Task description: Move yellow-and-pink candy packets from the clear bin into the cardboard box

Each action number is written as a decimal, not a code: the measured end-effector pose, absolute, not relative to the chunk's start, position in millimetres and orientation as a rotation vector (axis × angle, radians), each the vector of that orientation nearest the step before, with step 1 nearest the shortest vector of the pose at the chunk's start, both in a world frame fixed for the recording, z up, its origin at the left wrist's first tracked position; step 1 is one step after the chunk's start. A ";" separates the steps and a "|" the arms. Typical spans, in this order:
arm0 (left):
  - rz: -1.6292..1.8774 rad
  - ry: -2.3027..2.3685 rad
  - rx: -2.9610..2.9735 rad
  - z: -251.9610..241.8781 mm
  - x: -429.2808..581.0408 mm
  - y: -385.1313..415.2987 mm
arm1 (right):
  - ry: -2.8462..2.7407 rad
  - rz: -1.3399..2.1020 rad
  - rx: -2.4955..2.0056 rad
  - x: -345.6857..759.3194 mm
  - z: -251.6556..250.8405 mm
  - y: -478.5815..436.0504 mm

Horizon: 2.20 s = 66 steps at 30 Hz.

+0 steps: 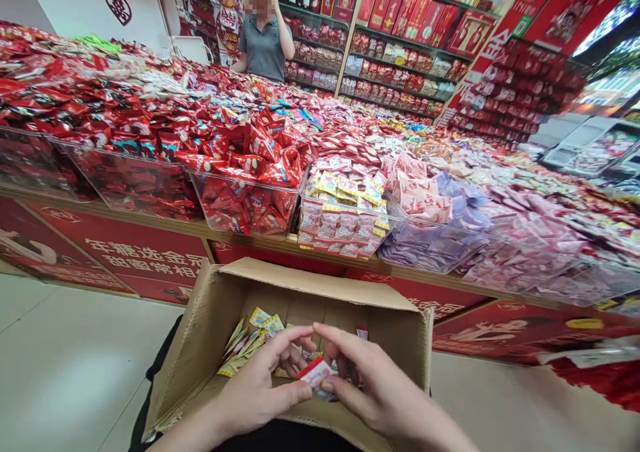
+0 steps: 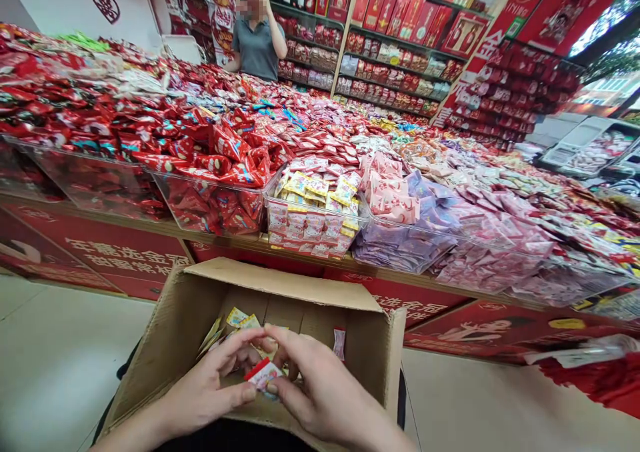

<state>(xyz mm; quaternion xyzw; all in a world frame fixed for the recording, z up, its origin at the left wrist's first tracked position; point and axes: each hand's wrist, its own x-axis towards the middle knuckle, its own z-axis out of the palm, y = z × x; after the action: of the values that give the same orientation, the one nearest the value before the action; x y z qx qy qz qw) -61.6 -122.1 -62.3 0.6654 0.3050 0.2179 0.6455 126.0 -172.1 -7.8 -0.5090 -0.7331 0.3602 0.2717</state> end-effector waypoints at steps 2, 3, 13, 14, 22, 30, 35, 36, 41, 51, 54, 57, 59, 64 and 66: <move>0.418 0.746 1.558 -70.3 -62.5 -117.8 | -1.944 0.910 -1.352 141.2 15.2 -164.1; 0.371 0.793 1.592 -78.2 -63.6 -115.4 | -1.907 0.847 -1.345 150.6 26.9 -156.8; 0.123 1.109 1.751 -179.0 -92.2 -103.8 | -1.686 0.055 -1.367 231.0 89.8 -43.3; 0.118 1.105 1.759 -180.6 -92.8 -104.1 | -1.704 0.072 -1.374 232.9 91.2 -38.6; 0.084 1.149 1.778 -189.0 -93.5 -104.4 | -1.663 -0.006 -1.376 242.0 98.2 -32.1; 0.070 1.160 1.729 -188.5 -92.4 -104.3 | -1.960 0.091 -1.596 246.8 89.1 -28.5; 0.052 1.154 1.724 -189.3 -92.1 -104.1 | -2.031 0.058 -1.643 247.2 93.1 -28.2; 0.051 1.150 1.728 -189.4 -92.1 -103.9 | -2.051 0.049 -1.647 247.3 93.2 -27.9; 0.044 1.157 1.765 -186.7 -91.4 -103.3 | -2.130 0.003 -1.716 247.8 93.2 -24.9; 0.057 1.154 1.759 -195.8 -94.5 -104.7 | -2.331 -0.007 -1.926 245.4 100.2 -10.1; 0.058 1.159 1.772 -193.3 -94.0 -104.6 | -2.407 0.044 -2.006 243.7 104.4 -5.4; 0.049 1.164 1.773 -185.6 -92.6 -104.3 | -2.443 0.065 -2.078 236.3 113.3 -5.8; 0.039 1.163 1.759 -181.6 -91.9 -104.1 | -2.421 -0.009 -2.056 227.8 119.2 -8.7; 0.048 1.160 1.738 -188.6 -93.2 -103.1 | -2.478 0.067 -1.815 209.4 116.6 -14.8; 0.061 1.153 1.739 -194.8 -94.2 -102.9 | -2.519 0.108 -1.767 206.7 109.9 -14.9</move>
<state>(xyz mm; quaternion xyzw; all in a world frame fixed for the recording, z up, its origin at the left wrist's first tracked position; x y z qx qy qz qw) -94.2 -102.9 -194.8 0.7201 0.4775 0.0253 0.5028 206.7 -14.9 109.9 -0.5735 -0.8178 0.0351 0.0312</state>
